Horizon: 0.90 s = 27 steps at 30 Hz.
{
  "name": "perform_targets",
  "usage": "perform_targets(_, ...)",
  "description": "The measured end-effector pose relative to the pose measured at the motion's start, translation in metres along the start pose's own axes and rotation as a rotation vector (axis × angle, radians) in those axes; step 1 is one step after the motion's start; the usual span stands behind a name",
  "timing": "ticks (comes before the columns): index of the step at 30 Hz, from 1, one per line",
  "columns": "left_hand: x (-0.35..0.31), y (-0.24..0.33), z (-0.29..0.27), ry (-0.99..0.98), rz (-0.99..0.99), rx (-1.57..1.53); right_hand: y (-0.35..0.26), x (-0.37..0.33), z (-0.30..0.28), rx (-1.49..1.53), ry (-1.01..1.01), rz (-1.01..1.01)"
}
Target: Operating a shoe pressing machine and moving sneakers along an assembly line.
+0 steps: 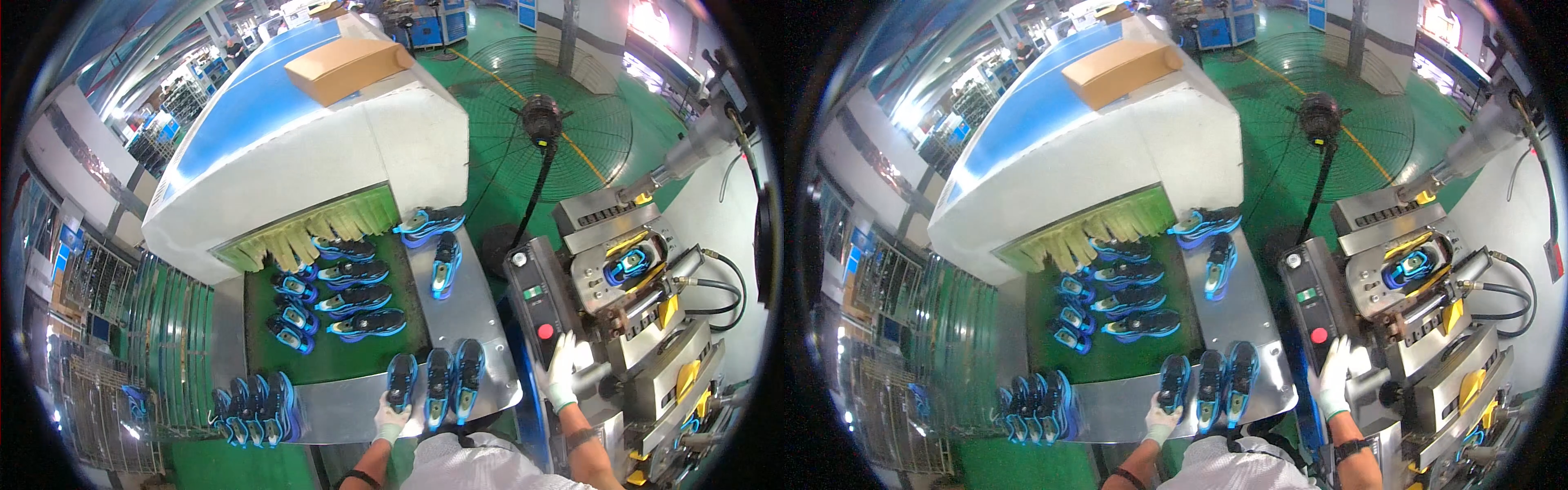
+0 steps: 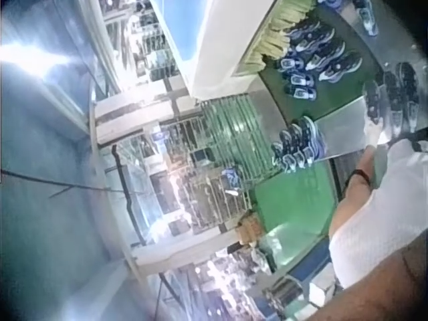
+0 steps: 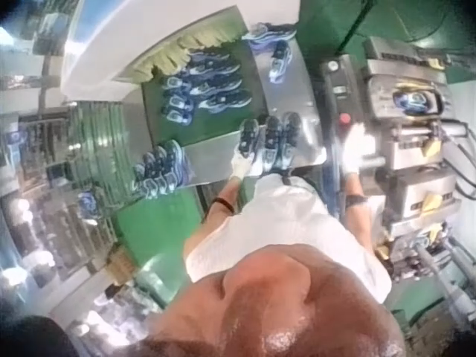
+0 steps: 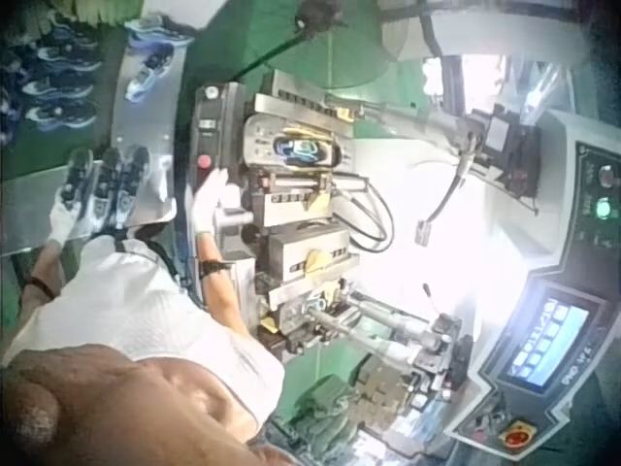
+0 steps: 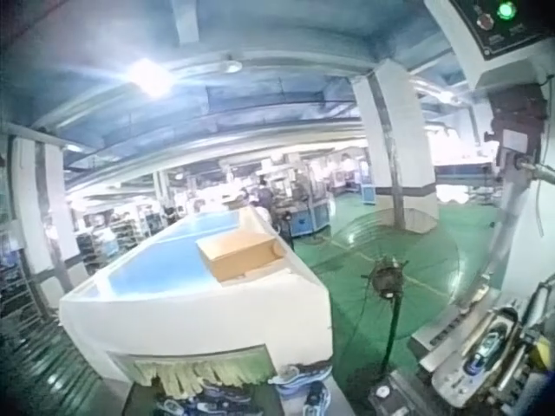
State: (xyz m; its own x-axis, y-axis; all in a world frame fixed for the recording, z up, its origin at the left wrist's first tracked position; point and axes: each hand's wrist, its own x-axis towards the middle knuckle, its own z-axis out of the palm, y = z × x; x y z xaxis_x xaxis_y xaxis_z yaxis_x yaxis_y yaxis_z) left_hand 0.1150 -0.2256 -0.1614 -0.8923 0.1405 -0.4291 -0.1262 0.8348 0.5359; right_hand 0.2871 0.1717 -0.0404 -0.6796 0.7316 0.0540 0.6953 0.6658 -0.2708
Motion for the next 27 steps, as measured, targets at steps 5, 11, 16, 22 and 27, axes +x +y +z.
perform_targets(5,0.006,-0.005,-0.017,-0.143,0.105,-0.063,-0.002,-0.038,0.032,-0.102,-0.114,0.000)
perform_targets(11,0.069,-0.071,-0.034,-0.306,0.116,-0.375,-0.193,-0.050,0.036,0.358,-0.258,-0.281)
perform_targets(16,0.085,-0.025,-0.119,-0.393,0.026,-0.368,-0.243,-0.072,0.149,0.388,-0.369,0.251)
perform_targets(22,0.113,-0.035,-0.138,-0.380,0.059,-0.381,-0.240,-0.065,0.131,0.534,-0.370,0.508)
perform_targets(27,0.097,0.060,-0.152,-0.550,0.298,-0.327,-0.230,-0.111,0.038,1.078,-0.212,0.646)
